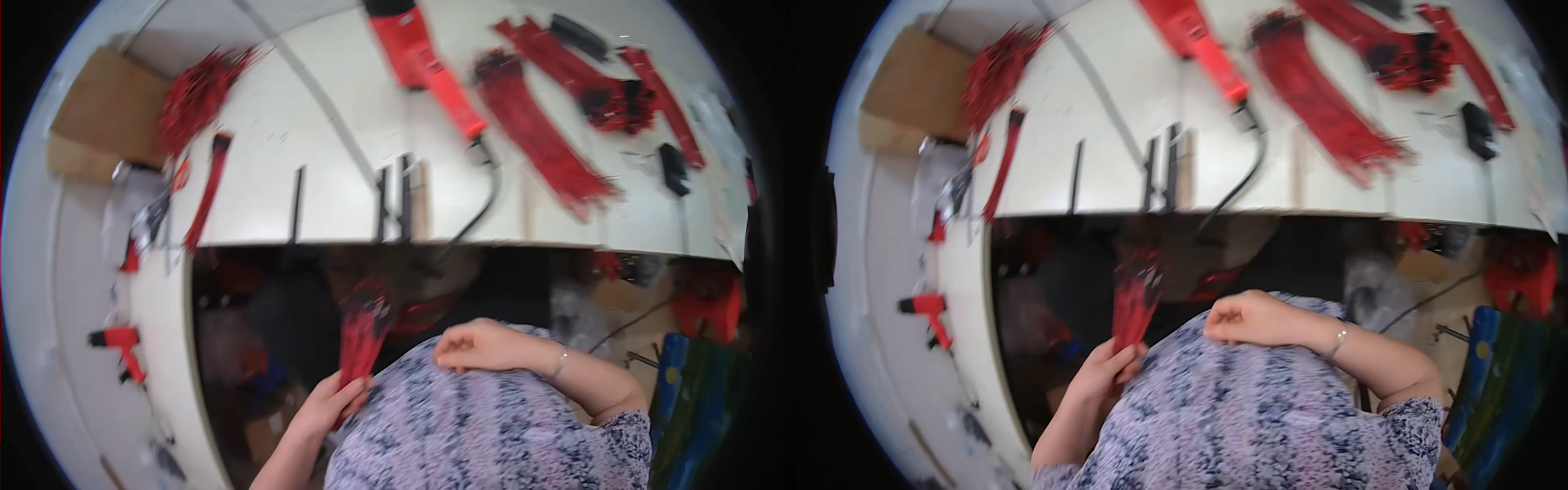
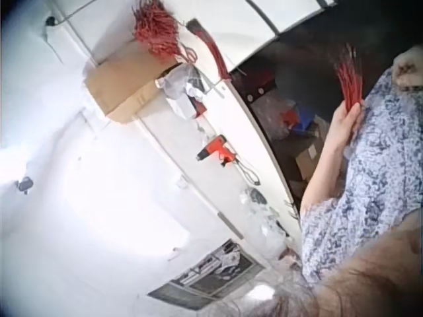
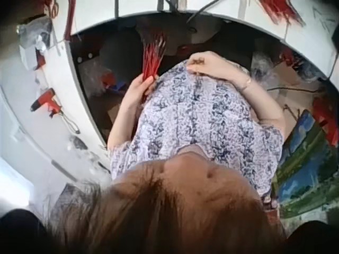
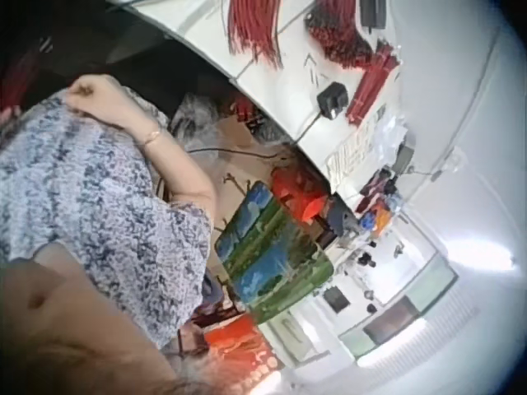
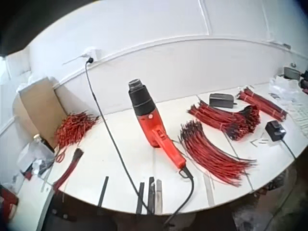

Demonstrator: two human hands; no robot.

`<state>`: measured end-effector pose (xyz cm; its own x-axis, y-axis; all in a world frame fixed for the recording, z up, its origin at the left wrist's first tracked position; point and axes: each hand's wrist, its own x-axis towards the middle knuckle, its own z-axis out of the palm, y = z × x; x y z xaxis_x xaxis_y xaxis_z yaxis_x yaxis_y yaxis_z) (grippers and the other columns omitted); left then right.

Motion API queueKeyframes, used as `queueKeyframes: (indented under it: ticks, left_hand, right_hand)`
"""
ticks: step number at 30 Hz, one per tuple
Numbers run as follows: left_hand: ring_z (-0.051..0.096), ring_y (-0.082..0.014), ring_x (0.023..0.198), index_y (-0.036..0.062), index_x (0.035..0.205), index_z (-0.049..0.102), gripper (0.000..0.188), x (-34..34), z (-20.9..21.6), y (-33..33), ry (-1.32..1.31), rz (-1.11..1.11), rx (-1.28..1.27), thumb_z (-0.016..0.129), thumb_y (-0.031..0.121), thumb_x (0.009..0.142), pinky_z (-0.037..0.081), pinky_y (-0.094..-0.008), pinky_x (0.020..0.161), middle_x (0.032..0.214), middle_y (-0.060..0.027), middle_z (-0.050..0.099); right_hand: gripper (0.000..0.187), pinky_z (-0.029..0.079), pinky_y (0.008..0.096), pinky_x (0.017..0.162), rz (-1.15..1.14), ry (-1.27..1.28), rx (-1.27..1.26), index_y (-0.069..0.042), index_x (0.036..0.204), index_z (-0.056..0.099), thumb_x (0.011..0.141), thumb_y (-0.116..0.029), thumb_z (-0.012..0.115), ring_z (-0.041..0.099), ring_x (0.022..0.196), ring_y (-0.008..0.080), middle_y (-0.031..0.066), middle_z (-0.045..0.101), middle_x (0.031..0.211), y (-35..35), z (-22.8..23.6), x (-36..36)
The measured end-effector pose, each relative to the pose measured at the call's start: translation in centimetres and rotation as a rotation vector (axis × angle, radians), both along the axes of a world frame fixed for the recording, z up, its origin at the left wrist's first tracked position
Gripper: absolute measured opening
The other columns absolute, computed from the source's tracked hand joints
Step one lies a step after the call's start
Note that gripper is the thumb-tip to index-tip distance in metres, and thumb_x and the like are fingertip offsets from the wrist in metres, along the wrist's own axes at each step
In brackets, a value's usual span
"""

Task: The person applies small black heat-shrink tubing segments to the ends of bundles of red electrical wires by hand.

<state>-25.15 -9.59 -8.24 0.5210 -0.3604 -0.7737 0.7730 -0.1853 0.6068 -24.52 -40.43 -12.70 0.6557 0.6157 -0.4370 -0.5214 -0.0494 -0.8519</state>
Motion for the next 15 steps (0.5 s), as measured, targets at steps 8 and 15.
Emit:
queueKeyframes:
  ticks: [8,15]
  left_hand:
    - [0.038,-0.0016,0.055,0.0020,0.102,0.056,0.022,-0.6,-1.1,-0.1,0.008,0.031,-0.109,0.046,0.021,0.099,0.030,-0.0162,0.050,0.069,0.0051,0.045]
    - [0.035,-0.0023,0.054,0.0046,0.098,0.057,0.020,-0.9,-1.4,-0.4,0.059,0.030,-0.010,0.047,0.022,0.099,0.027,-0.0165,0.048,0.069,0.0054,0.045]
  right_hand:
    - [0.045,0.046,0.0318,0.096,0.065,0.444,0.545,-0.001,0.126,0.050,0.090,-0.022,0.064,0.057,0.110,0.0196,0.0117,0.058,0.120,10.4,-4.4,3.8]
    - [0.031,0.047,0.0346,0.095,-0.155,0.534,0.729,0.000,0.117,0.056,0.093,-0.020,0.058,0.060,0.107,0.0204,0.0132,0.063,0.112,12.2,-3.7,4.1]
